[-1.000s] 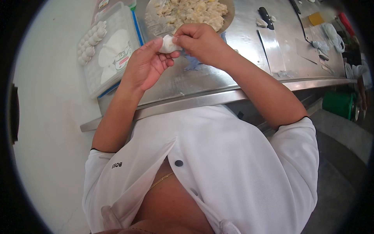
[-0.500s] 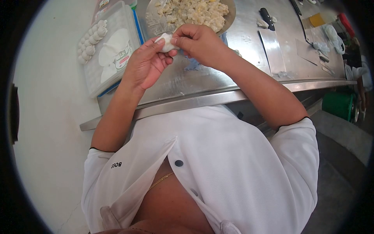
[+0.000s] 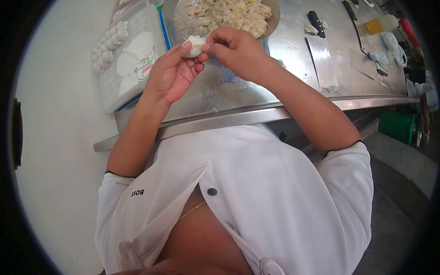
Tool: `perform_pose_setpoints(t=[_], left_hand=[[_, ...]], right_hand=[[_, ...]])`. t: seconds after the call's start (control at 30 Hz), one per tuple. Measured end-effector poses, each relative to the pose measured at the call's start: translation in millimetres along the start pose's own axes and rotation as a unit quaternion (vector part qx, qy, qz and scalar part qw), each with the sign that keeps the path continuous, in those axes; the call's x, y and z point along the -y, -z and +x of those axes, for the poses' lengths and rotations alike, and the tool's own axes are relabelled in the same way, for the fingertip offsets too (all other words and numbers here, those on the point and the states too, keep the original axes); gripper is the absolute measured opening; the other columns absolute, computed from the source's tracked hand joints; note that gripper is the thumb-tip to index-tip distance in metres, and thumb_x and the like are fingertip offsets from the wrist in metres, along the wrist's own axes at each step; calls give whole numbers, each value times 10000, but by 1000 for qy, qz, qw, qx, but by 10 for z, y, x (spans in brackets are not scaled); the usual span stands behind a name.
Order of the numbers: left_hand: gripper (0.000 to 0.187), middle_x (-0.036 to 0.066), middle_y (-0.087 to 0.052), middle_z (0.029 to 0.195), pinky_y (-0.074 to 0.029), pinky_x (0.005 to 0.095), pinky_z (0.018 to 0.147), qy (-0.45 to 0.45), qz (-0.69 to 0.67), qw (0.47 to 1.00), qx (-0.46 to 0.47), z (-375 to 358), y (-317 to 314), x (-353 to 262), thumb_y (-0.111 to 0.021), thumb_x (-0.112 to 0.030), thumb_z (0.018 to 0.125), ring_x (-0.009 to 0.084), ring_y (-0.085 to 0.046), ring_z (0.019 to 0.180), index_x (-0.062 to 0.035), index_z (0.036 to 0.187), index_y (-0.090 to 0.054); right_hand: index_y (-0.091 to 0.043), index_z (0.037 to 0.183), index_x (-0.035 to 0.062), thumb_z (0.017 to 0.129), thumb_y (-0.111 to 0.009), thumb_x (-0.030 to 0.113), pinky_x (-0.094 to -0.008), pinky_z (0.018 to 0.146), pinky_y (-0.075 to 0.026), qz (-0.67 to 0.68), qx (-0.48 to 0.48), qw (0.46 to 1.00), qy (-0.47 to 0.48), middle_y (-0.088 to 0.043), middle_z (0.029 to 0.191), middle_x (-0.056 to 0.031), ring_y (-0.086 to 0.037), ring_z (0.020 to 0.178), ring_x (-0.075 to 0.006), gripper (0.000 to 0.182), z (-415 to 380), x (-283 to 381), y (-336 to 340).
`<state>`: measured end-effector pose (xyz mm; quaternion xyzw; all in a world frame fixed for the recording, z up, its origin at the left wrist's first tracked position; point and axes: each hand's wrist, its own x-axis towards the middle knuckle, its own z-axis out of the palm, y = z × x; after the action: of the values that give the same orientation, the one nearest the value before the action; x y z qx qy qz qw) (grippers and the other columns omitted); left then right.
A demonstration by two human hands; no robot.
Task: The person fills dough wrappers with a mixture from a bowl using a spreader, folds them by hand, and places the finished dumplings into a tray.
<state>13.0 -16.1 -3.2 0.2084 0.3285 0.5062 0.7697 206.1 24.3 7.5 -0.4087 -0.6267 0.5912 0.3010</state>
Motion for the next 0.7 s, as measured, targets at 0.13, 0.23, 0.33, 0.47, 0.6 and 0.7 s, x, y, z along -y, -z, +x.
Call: perform_pose_setpoints(t=[0.13,0.23,0.33,0.47,0.6,0.7], left_hand=[[242,113,-646,1031,-507,309,770,4,6,1000,6,-17,-38,21,-564,-169,959,204,-635,902,7,1124,-574],[254,114,-642,1041,-504,312,773,12,16,1000,9,-13,-47,29,-562,-174,961,209,-634,907,9,1137,-566],[256,114,-643,1043,-502,311,773,13,18,1000,7,-12,-77,32,-560,-176,962,208,-634,906,10,1138,-568],[263,118,-647,1044,-499,305,777,11,18,1000,1,-12,-53,10,-553,-183,966,193,-636,908,7,1146,-569],[270,116,-650,1047,-498,301,780,13,31,999,19,7,-18,9,-548,-187,967,183,-637,908,5,1156,-567],[264,108,-648,1047,-500,302,778,8,28,999,19,-2,-32,11,-555,-174,961,190,-638,905,0,1160,-562]], right_hand=[[-632,899,28,924,-592,180,-233,512,-392,10,16,1000,18,-542,650,17,-481,582,-53,159,-13,6,-9],[-634,895,28,928,-583,182,-233,509,-398,3,7,1000,10,-536,632,16,-488,570,-54,165,-22,29,2],[-637,899,22,938,-567,194,-237,513,-415,-2,7,1000,0,-545,625,9,-506,562,-66,190,-20,29,27],[-643,911,17,949,-557,213,-242,530,-440,10,-26,1000,-10,-567,651,-2,-529,570,-80,218,25,4,35],[-638,946,13,959,-554,217,-245,550,-458,80,7,996,-50,-586,700,-9,-542,589,-88,221,51,10,52],[-629,953,16,959,-558,211,-246,552,-459,70,21,997,-36,-585,710,-8,-543,596,-87,207,43,3,42]])
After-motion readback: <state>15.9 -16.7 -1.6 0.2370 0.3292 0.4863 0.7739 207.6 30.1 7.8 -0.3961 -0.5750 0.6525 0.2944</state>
